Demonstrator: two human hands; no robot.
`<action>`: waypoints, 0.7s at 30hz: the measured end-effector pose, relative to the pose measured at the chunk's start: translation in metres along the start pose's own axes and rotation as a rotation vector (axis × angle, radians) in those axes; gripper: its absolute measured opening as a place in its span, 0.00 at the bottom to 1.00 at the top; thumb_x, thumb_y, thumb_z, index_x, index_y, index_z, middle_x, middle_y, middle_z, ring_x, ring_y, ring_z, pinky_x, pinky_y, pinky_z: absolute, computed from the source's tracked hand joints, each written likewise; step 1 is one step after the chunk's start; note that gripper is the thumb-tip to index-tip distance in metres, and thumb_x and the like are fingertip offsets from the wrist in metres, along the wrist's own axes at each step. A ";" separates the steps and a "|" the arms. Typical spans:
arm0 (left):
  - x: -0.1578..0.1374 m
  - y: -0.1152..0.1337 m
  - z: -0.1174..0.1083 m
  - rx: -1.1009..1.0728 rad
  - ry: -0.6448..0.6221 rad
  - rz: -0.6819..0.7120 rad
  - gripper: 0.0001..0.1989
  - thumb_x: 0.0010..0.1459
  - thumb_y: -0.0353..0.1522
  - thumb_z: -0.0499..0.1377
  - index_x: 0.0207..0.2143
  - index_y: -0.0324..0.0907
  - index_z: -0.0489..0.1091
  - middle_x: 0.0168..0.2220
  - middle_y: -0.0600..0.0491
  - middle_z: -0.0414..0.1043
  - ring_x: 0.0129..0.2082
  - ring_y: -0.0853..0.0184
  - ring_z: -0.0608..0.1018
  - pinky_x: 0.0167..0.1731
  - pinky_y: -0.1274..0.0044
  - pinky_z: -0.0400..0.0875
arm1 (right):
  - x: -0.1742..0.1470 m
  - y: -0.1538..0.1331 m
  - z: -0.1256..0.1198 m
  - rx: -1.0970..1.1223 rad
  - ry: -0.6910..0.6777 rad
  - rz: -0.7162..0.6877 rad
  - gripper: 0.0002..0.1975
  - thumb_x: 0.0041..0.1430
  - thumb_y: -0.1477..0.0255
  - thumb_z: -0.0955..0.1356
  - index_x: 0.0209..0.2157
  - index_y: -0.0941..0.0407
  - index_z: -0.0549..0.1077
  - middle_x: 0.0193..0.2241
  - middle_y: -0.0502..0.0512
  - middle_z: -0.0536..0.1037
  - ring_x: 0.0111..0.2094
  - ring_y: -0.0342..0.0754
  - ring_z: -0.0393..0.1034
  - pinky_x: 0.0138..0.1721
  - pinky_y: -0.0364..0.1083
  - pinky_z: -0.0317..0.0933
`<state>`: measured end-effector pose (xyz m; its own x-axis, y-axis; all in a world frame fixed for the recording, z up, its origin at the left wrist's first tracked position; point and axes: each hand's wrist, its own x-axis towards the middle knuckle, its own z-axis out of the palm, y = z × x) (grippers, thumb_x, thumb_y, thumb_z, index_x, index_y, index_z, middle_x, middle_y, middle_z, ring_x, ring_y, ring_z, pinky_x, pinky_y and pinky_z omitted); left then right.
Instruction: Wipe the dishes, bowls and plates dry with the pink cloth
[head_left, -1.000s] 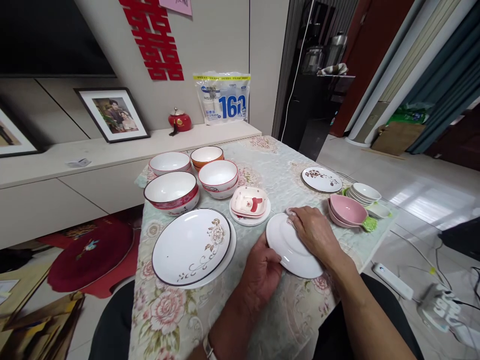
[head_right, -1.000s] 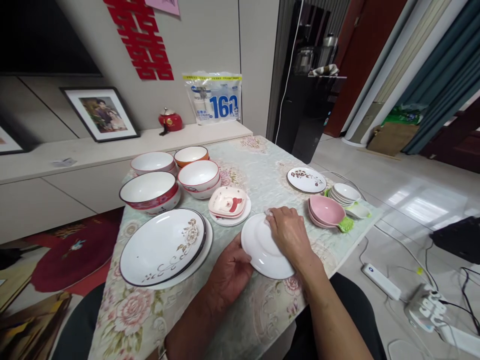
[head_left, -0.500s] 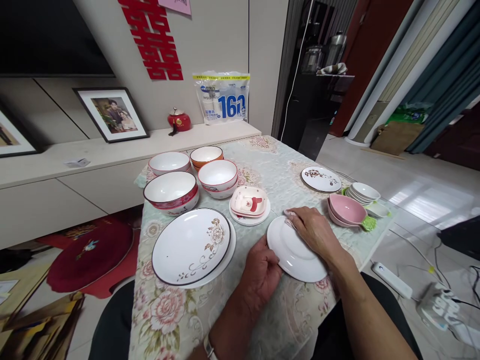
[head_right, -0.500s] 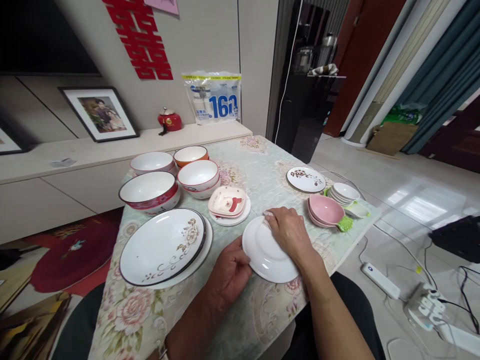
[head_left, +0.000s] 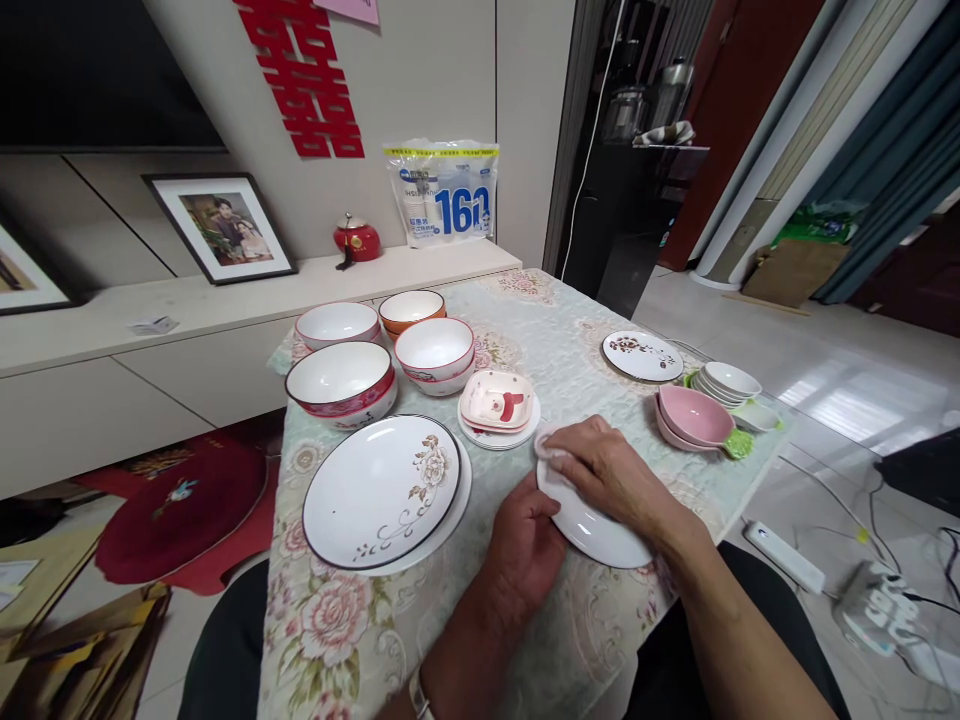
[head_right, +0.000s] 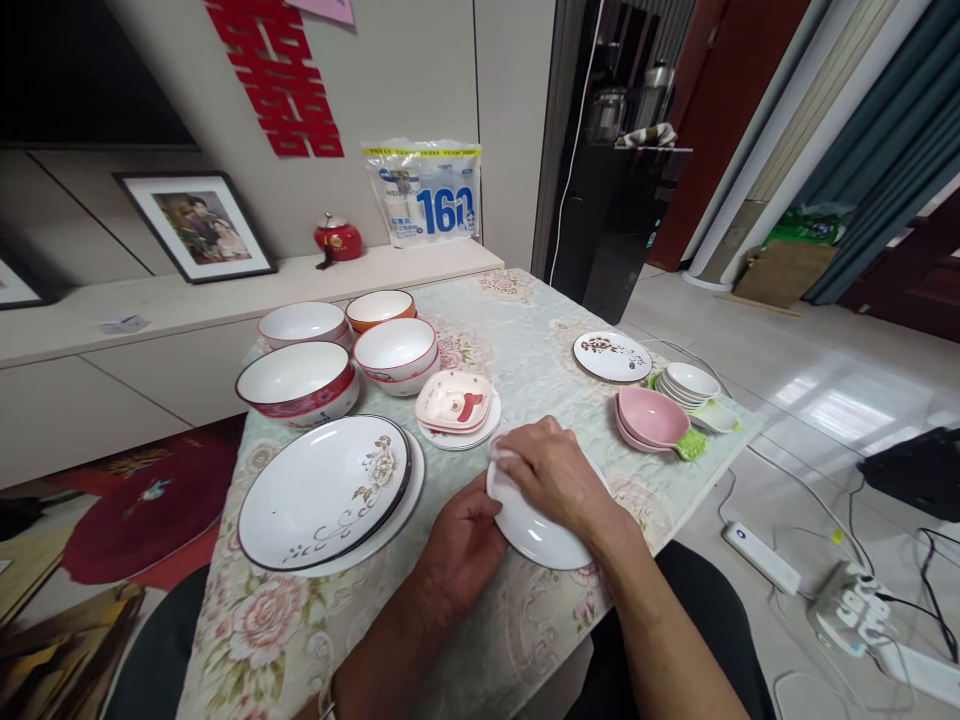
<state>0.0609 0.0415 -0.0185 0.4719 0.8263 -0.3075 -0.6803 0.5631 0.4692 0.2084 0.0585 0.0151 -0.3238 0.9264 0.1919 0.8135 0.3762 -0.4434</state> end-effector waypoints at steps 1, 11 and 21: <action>0.000 0.000 0.001 -0.013 -0.015 0.001 0.23 0.35 0.23 0.58 0.38 0.40 0.77 0.42 0.49 0.80 0.51 0.52 0.76 0.51 0.67 0.68 | 0.001 0.007 0.003 -0.044 0.050 0.080 0.14 0.71 0.68 0.62 0.50 0.52 0.78 0.45 0.56 0.82 0.47 0.56 0.69 0.50 0.55 0.61; -0.003 -0.002 0.002 -0.084 -0.047 -0.006 0.34 0.28 0.17 0.55 0.42 0.43 0.77 0.39 0.53 0.81 0.45 0.59 0.78 0.42 0.75 0.70 | 0.001 -0.002 0.003 -0.092 0.058 0.035 0.15 0.70 0.70 0.62 0.50 0.54 0.78 0.46 0.59 0.81 0.46 0.57 0.69 0.49 0.55 0.61; -0.002 0.001 0.003 -0.070 -0.044 -0.006 0.33 0.28 0.17 0.55 0.41 0.41 0.76 0.42 0.51 0.80 0.48 0.58 0.77 0.46 0.73 0.69 | 0.002 0.014 0.005 -0.050 0.134 0.143 0.14 0.70 0.70 0.64 0.51 0.55 0.78 0.46 0.59 0.82 0.47 0.57 0.70 0.52 0.55 0.61</action>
<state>0.0604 0.0404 -0.0152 0.4994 0.8224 -0.2725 -0.7144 0.5689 0.4075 0.2170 0.0653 0.0052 -0.1385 0.9593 0.2460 0.8706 0.2364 -0.4316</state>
